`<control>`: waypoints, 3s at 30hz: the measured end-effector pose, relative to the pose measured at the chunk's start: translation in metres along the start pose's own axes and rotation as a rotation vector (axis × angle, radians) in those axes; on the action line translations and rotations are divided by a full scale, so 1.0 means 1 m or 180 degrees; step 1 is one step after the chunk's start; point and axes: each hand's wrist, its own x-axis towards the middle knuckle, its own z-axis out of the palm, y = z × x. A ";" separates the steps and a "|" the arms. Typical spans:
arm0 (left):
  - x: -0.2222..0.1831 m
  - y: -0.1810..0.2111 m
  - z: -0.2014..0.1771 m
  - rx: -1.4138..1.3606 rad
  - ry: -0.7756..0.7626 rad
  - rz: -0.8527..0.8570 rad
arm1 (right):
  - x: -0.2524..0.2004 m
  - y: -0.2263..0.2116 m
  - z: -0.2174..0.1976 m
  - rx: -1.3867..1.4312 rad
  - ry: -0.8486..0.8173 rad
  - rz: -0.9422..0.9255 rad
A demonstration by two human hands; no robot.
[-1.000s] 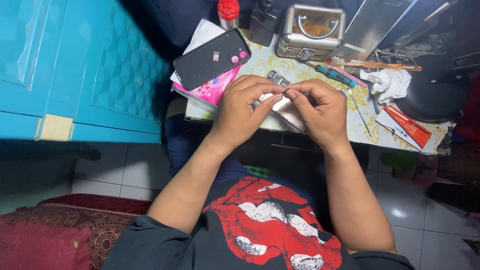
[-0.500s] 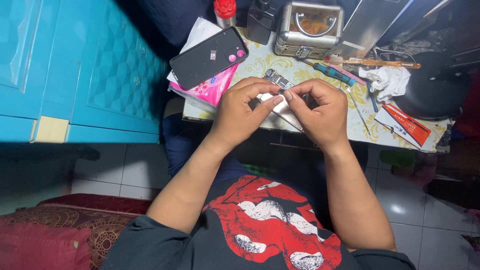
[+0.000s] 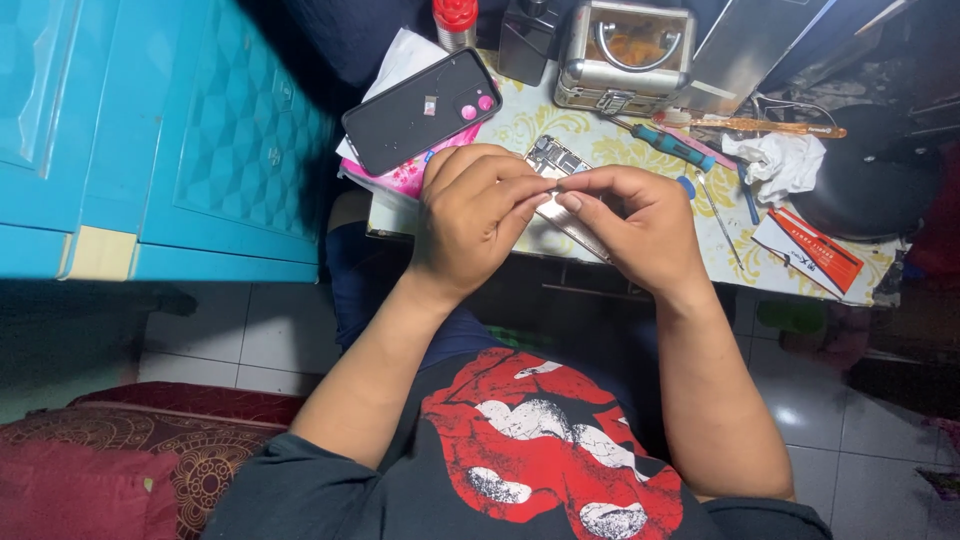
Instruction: Disassembling a smartphone using a pry tool and screwdriver to access internal components on a workbench.
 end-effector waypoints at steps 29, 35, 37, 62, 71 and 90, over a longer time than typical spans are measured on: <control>-0.037 0.035 0.001 0.1428 -0.1041 -0.0909 | -0.014 0.033 -0.016 -0.1495 0.0098 -0.0496; -0.042 0.021 0.006 0.1386 -0.1094 -0.0587 | -0.013 0.028 -0.025 -0.1646 0.0001 0.0012; -0.042 0.018 0.007 0.1344 -0.1139 -0.0597 | -0.005 0.025 -0.023 -0.1701 -0.0090 0.0026; -0.059 -0.016 0.030 0.1508 -0.0605 -0.0214 | 0.038 0.060 0.003 -0.1400 -0.0386 -0.0517; -0.059 -0.015 0.030 0.1551 -0.0669 -0.0215 | 0.037 0.064 0.005 -0.1383 -0.0325 -0.0603; -0.059 -0.015 0.031 0.1557 -0.0635 -0.0213 | 0.034 0.058 0.005 -0.1427 -0.0251 -0.0716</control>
